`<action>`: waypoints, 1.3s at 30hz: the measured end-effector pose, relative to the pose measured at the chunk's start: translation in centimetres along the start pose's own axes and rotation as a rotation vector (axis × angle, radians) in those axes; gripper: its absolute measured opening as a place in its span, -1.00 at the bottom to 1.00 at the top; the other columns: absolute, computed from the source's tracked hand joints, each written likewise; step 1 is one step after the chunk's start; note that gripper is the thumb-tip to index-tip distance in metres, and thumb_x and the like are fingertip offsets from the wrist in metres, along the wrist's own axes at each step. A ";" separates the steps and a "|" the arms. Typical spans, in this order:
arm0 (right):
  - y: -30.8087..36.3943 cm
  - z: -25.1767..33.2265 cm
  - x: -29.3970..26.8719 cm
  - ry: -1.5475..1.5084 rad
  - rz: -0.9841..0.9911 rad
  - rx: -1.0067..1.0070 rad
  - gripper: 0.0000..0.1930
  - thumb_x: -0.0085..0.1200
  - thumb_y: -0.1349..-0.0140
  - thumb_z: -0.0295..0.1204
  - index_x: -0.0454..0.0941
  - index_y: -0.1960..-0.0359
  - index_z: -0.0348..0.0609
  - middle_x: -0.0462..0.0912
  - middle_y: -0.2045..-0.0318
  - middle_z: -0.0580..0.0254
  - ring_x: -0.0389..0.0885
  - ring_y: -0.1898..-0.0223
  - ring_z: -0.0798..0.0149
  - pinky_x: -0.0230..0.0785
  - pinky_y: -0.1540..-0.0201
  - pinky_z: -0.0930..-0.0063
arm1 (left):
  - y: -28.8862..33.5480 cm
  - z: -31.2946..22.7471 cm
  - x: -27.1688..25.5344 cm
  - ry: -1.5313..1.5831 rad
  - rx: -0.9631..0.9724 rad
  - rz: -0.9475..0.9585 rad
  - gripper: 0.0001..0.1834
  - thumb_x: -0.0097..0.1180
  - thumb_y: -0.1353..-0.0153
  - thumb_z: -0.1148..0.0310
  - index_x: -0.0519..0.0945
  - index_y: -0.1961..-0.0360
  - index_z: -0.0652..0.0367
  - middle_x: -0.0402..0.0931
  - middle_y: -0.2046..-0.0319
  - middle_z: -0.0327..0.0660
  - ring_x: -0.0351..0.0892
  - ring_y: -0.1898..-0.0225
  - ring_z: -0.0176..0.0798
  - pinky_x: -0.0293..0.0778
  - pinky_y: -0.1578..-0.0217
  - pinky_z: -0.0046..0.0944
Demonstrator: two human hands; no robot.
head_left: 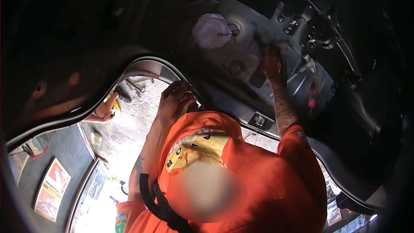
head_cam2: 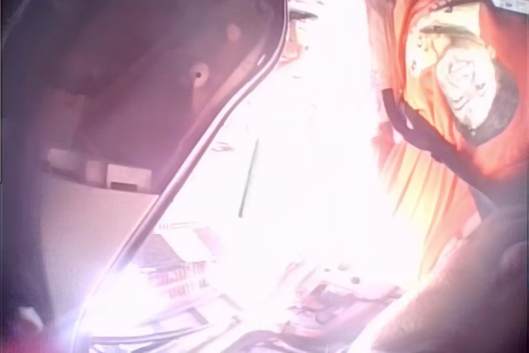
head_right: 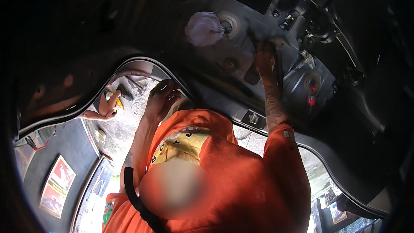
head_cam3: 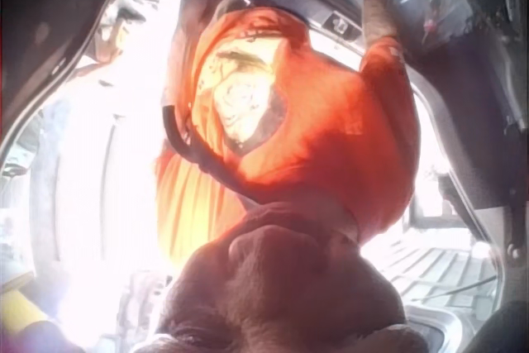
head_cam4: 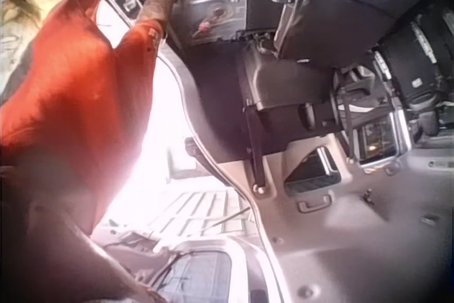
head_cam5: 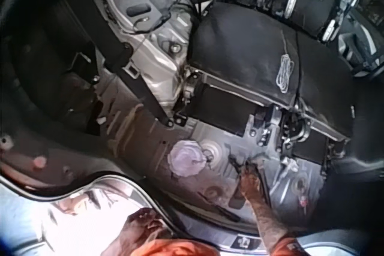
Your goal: The recorder uses a screwdriver and hammer to repair the interior panel of a car's trunk.
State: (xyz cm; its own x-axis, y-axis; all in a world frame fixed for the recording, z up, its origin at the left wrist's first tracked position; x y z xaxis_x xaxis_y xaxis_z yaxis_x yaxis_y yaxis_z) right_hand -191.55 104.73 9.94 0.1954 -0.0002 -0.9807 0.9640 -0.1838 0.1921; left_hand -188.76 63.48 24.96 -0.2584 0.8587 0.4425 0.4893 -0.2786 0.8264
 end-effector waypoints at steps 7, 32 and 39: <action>-1.4 0.1 -0.1 -0.055 -0.058 -0.024 -0.52 0.09 0.03 -0.47 0.47 -0.01 -0.33 0.59 0.13 -0.29 0.53 0.07 -0.32 0.35 -0.12 -0.02 | 0.5 -1.0 -0.2 0.027 0.077 -0.093 -0.76 0.14 -0.35 0.39 0.58 0.05 0.32 0.65 0.24 -0.09 0.64 0.27 -0.25 0.59 0.24 -0.27; 11.6 2.7 6.6 0.203 0.596 -0.485 -0.65 0.00 -0.25 -0.32 0.60 0.00 -0.20 0.60 -0.01 -0.19 0.56 -0.07 -0.14 0.40 -0.16 0.07 | 10.6 -5.5 -6.3 0.168 0.414 -0.123 -0.73 0.08 -0.41 0.35 0.52 0.08 0.41 0.59 0.27 -0.06 0.59 0.34 -0.23 0.57 0.29 -0.24; 14.0 -5.5 18.1 0.099 0.455 -0.388 -0.69 0.05 -0.25 -0.31 0.64 0.04 -0.14 0.62 -0.01 -0.15 0.63 -0.01 -0.05 0.44 -0.12 0.12 | 14.0 -8.0 -7.0 0.129 0.516 -0.060 -0.79 0.11 -0.38 0.34 0.52 0.12 0.28 0.60 0.28 -0.11 0.61 0.34 -0.25 0.56 0.26 -0.29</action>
State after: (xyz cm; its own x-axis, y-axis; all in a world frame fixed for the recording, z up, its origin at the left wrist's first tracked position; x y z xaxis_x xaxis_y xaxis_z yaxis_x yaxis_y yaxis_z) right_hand -173.50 107.60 -4.91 0.6016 0.1007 -0.7924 0.7712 0.1853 0.6091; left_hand -186.74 50.17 36.25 -0.3835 0.7976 0.4657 0.8079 0.0453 0.5876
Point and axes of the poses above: each hand's wrist, its own y-axis away from the middle knuckle, its own x-axis out of the palm, z = x × y, the point moved 7 cm from there along -y, towards the middle knuckle
